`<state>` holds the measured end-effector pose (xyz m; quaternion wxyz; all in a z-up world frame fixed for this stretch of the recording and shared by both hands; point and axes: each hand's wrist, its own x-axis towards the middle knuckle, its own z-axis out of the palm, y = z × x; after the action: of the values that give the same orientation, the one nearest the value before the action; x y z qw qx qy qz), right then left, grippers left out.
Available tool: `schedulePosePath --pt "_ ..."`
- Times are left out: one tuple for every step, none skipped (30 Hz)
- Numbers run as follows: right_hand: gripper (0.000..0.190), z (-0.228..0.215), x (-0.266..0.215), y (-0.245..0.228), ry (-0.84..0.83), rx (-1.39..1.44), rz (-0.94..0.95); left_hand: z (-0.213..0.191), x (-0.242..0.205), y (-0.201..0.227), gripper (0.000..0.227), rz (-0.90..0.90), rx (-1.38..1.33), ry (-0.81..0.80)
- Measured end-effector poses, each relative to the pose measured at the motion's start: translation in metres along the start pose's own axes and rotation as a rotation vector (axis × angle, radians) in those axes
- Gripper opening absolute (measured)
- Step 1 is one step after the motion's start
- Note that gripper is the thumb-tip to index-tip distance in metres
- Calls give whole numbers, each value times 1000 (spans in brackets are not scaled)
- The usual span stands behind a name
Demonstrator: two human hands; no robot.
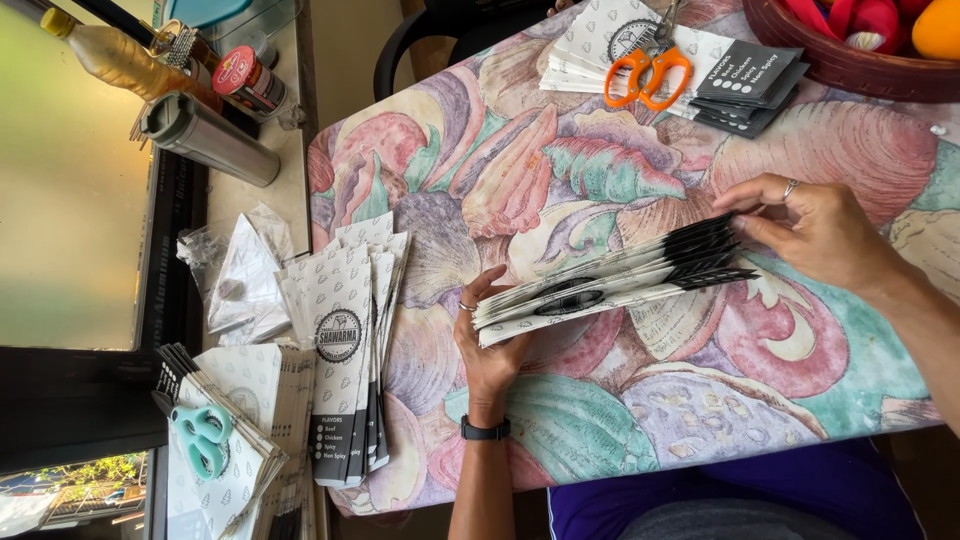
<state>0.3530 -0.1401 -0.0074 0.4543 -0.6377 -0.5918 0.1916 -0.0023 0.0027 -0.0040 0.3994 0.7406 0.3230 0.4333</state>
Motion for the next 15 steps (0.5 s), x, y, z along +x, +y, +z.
schedulePosePath --pt "36 -1 0 1 0 0 0 0 0 -1 60 0 0 0" --pt "33 -2 1 2 -5 -30 46 0 0 -2 60 -9 10 5" --pt "30 -3 1 3 -10 -60 92 0 -1 -3 60 -18 19 10" --pt "30 -3 3 5 -10 -60 92 0 -1 -3 60 -18 20 10" --pt "30 -4 5 6 -4 -50 52 0 -1 -3 59 -3 16 11" --pt "31 -4 7 8 3 -39 12 1 -1 -4 58 13 12 11" --pt "31 -5 8 6 2 -39 12 0 -1 -5 58 12 13 12" --pt "28 -6 8 5 10 -55 29 0 -2 -6 58 11 24 15" --pt "25 -7 9 4 18 -71 48 0 -2 -7 59 11 34 18" --pt "25 -8 9 2 17 -70 48 0 -2 -6 59 10 35 18" --pt "22 -8 10 0 26 -49 117 0 -2 -5 59 -9 24 17" --pt "20 -9 10 -2 34 -27 187 0 -2 -4 60 -27 13 15" --pt "20 -10 10 -1 34 -26 187 0 -2 -4 60 -28 14 15" --pt "20 -10 10 0 44 -23 194 0 -2 -5 59 -22 6 10" --pt "20 -11 11 1 54 -20 200 0 -2 -5 59 -16 -3 5"
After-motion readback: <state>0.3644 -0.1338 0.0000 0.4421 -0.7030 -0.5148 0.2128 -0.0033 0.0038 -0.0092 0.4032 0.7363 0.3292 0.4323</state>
